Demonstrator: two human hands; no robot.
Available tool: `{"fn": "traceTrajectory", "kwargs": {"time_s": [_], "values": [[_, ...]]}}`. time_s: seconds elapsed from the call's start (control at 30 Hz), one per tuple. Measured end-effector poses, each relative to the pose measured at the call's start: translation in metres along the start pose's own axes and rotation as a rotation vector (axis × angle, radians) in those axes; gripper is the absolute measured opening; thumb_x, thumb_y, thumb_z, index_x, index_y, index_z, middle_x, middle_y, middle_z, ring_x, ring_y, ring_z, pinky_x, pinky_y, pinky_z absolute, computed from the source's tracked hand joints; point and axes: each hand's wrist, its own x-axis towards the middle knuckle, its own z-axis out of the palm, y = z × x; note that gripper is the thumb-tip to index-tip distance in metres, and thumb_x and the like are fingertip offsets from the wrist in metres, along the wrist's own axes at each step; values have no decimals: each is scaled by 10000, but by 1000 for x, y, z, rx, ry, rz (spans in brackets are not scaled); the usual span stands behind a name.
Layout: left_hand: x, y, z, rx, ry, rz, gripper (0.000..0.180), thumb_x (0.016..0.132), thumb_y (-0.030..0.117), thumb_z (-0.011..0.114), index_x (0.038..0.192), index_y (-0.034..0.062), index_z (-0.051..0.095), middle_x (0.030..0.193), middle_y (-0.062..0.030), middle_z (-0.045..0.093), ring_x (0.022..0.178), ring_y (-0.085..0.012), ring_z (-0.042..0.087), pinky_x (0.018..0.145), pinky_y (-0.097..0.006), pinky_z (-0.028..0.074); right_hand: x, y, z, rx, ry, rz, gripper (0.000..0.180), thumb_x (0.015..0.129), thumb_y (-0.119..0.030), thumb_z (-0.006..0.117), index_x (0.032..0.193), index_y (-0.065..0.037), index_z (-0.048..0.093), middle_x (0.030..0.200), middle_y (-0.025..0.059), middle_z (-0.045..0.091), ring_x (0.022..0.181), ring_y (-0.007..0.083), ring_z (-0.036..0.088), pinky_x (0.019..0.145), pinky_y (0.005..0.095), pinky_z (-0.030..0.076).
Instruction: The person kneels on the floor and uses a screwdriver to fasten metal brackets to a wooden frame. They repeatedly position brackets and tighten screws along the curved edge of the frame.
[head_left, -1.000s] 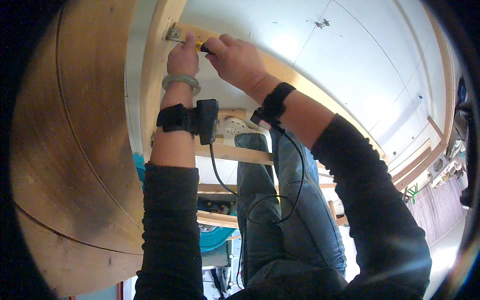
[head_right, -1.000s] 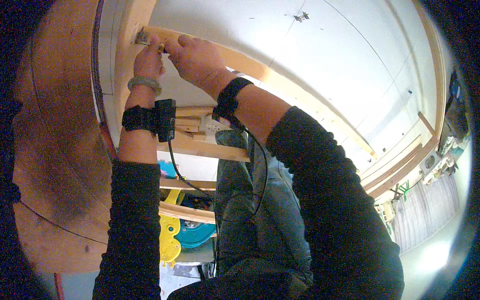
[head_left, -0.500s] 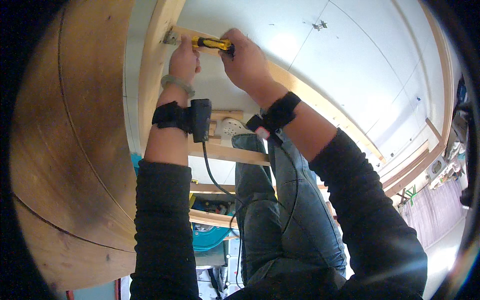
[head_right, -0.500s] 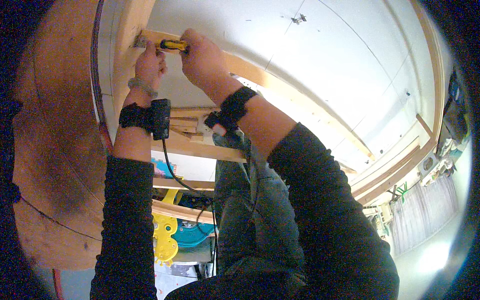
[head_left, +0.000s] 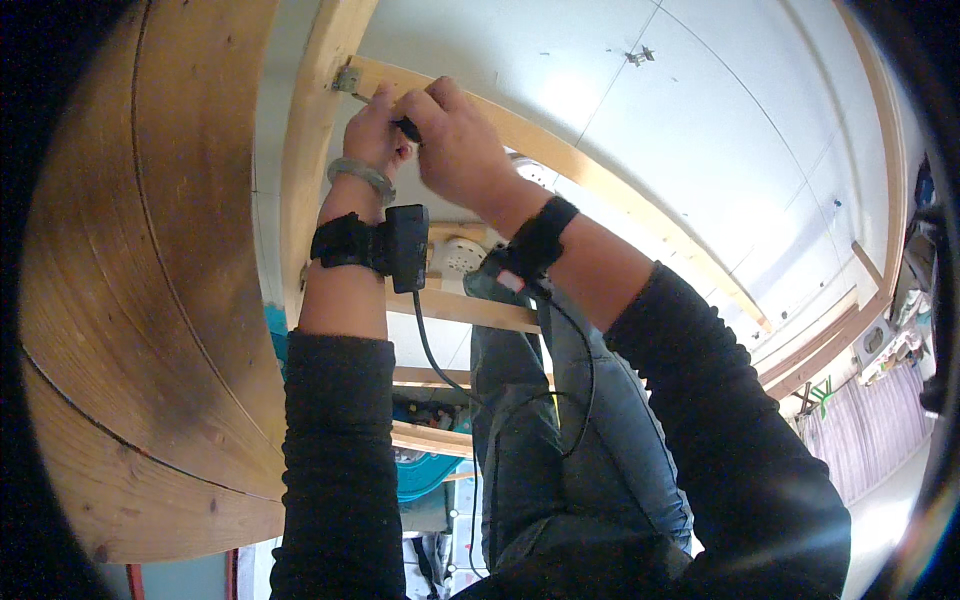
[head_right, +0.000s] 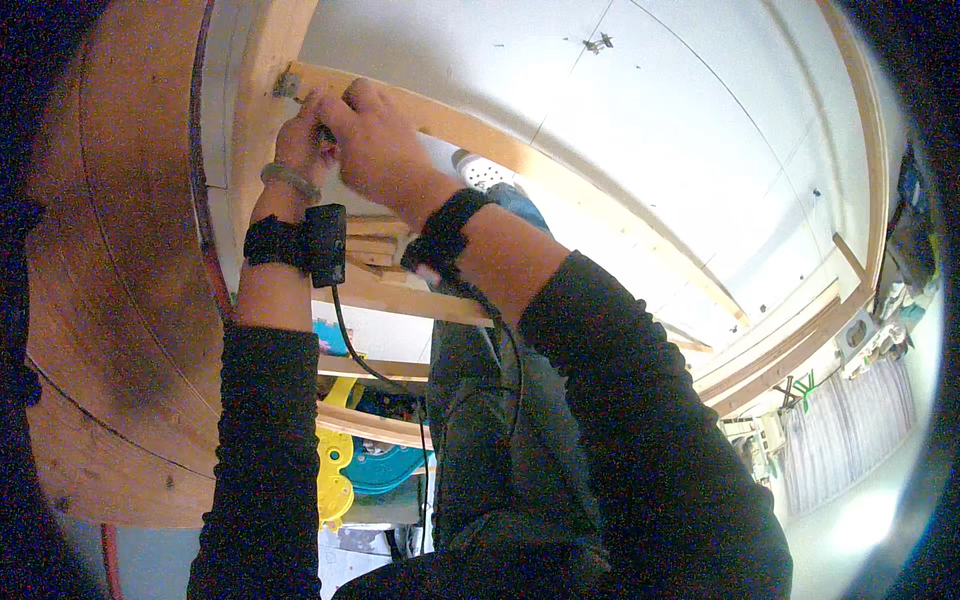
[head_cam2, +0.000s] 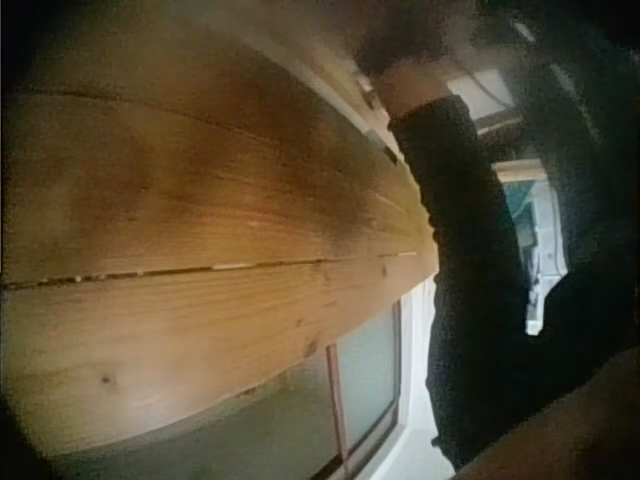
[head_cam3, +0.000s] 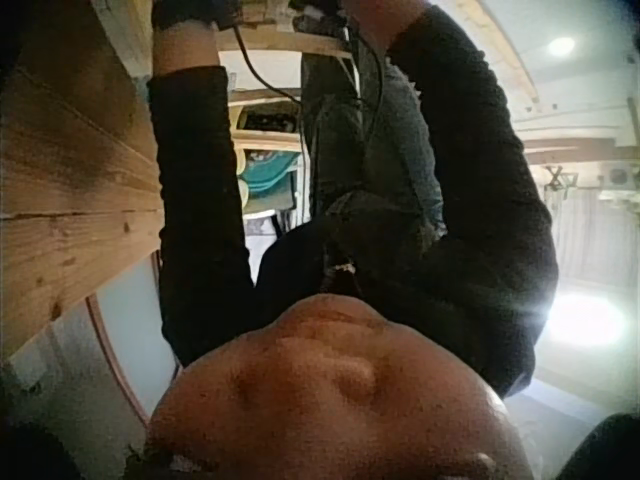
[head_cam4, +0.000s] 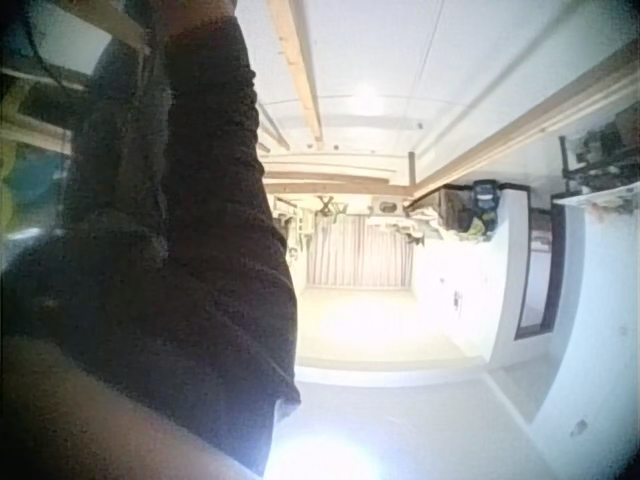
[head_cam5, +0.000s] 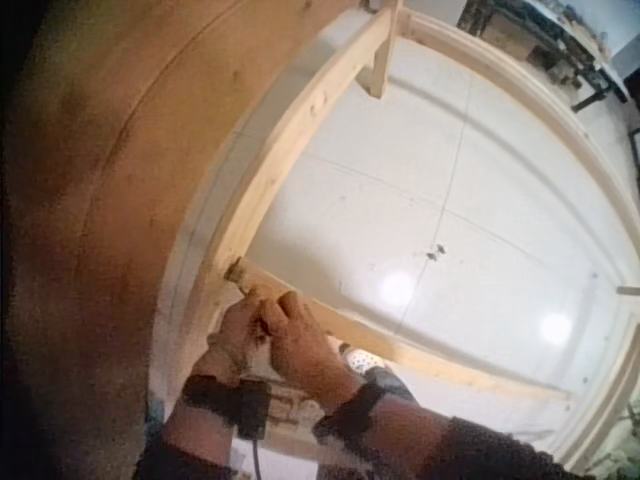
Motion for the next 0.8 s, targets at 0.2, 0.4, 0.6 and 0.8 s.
{"fn": "traceTrajectory", "kwargs": {"time_s": [0.2,0.4,0.6,0.8], "values": [[17,-20,8,99,87,409,336,845,357,469,815,30,545,703,-84,536,615,-177,542,496,-297,429,1,-6,-1,372,-19,553,320,840,-291,574,1067,-69,542,898,197,608,923,336,567,779,400,469],[15,-53,-5,150,176,247,118,766,191,577,798,80,557,669,-55,523,644,-182,541,534,-328,445,4,67,-12,-334,102,436,537,766,-535,607,1103,-119,559,954,132,608,1071,286,511,882,423,429],[-12,-71,-23,-46,93,191,112,764,174,505,684,95,495,595,-5,436,470,-141,417,474,-278,376,33,115,8,-60,-490,429,777,736,-732,463,947,-4,634,909,208,642,875,360,611,792,425,462],[-24,-49,-20,-322,285,181,92,794,158,561,757,88,513,585,23,429,475,-111,406,468,-261,376,-9,109,-28,-174,-467,541,755,765,-711,442,888,6,640,836,184,640,822,324,612,744,409,465]]}}
